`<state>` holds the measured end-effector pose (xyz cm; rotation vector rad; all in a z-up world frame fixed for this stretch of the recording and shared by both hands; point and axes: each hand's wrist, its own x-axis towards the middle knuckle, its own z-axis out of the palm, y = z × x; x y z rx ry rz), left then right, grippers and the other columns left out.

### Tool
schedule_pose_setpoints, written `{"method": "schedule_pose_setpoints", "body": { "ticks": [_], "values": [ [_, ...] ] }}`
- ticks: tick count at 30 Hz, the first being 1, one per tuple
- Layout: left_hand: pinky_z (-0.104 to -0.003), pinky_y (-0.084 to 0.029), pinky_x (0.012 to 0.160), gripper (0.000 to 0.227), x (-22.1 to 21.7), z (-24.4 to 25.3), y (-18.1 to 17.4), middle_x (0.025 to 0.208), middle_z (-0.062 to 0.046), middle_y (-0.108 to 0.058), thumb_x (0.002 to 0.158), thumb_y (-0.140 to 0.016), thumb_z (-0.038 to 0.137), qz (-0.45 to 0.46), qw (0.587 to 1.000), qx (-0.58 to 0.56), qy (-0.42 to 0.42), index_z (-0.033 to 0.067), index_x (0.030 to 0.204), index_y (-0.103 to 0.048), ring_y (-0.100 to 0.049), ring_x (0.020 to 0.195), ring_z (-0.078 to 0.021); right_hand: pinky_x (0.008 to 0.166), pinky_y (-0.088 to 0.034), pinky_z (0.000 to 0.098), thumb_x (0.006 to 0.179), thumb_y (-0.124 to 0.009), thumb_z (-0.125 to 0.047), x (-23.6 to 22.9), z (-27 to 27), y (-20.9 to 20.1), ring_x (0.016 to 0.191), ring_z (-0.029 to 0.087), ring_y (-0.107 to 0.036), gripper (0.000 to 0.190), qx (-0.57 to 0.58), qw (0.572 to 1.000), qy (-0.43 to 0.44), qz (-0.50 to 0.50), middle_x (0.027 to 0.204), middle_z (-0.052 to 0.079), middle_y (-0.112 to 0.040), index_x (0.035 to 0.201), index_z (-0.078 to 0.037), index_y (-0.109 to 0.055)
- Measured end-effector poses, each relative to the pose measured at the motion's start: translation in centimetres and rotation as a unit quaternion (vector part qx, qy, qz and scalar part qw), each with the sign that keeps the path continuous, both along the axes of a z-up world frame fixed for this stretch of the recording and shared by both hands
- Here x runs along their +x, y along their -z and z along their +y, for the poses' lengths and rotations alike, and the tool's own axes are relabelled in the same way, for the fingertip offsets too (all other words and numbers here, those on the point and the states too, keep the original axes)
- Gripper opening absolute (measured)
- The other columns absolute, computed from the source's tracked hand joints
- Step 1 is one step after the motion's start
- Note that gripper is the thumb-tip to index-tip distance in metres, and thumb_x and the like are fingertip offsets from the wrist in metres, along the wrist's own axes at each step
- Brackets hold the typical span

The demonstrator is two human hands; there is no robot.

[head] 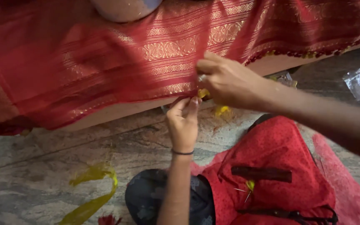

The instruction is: Attaching decorative yellow tassels and finishing the edge of a red sari.

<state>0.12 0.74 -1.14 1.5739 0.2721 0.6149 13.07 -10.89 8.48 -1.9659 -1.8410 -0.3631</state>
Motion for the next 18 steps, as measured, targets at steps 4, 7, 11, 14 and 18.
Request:
{"method": "schedule_pose_setpoints", "body": {
  "ticks": [4, 7, 11, 14, 18],
  "values": [
    [-0.034, -0.051, 0.078, 0.015, 0.5, -1.2, 2.1, 0.091, -0.006, -0.068, 0.099, -0.070, 0.014, -0.031, 0.984, 0.122, -0.125, -0.0002, 0.096, -0.068, -0.064, 0.081, -0.0173, 0.079, -0.059, 0.0353, 0.077, -0.075, -0.010, 0.0, 4.0, -3.3, 0.095, 0.023, -0.062, 0.015, -0.006, 0.986, -0.082, -0.142, 0.091, 0.009, -0.070, 0.090, -0.003, -0.080],
    [-0.040, -0.047, 0.084, 0.005, 0.2, -2.5, 0.3, 0.092, -0.009, -0.066, 0.093, -0.072, 0.010, -0.016, 0.940, 0.247, -0.234, 0.0051, 0.092, -0.071, -0.061, 0.089, -0.0261, 0.080, -0.058, 0.0362, 0.072, -0.074, -0.016, -0.7, 7.5, -4.9, 0.094, 0.023, -0.061, 0.013, -0.091, 0.956, -0.217, -0.173, 0.087, 0.008, -0.070, 0.078, -0.004, -0.077],
    [-0.048, -0.039, 0.094, 0.012, 0.3, -3.9, -1.6, 0.099, -0.013, -0.068, 0.081, -0.075, 0.010, 0.038, 0.891, 0.289, -0.348, 0.0098, 0.091, -0.082, -0.051, 0.105, -0.0342, 0.074, -0.059, 0.0352, 0.083, -0.068, -0.019, 1.5, 10.8, -1.4, 0.092, 0.025, -0.062, 0.020, -0.316, 0.883, -0.160, -0.307, 0.082, 0.010, -0.072, 0.071, -0.003, -0.072],
    [-0.046, -0.040, 0.104, 0.010, 0.7, -3.6, -0.1, 0.113, -0.008, -0.073, 0.091, -0.072, 0.010, 0.009, 0.893, 0.309, -0.327, 0.0064, 0.097, -0.078, -0.051, 0.121, -0.0339, 0.069, -0.060, 0.0361, 0.079, -0.072, -0.015, 2.0, 9.3, -1.5, 0.090, 0.026, -0.064, 0.017, -0.283, 0.920, -0.156, -0.221, 0.080, 0.013, -0.071, 0.072, 0.000, -0.073],
    [-0.044, -0.040, 0.103, 0.018, 0.6, -3.2, 0.4, 0.111, -0.010, -0.072, 0.088, -0.072, 0.011, 0.004, 0.902, 0.301, -0.310, 0.0024, 0.102, -0.079, -0.053, 0.113, -0.0327, 0.070, -0.058, 0.0401, 0.070, -0.076, -0.012, 0.2, 3.0, -1.2, 0.085, 0.028, -0.066, 0.017, 0.032, 0.964, -0.259, -0.052, 0.086, 0.009, -0.071, 0.084, -0.003, -0.076]
  ]
}}
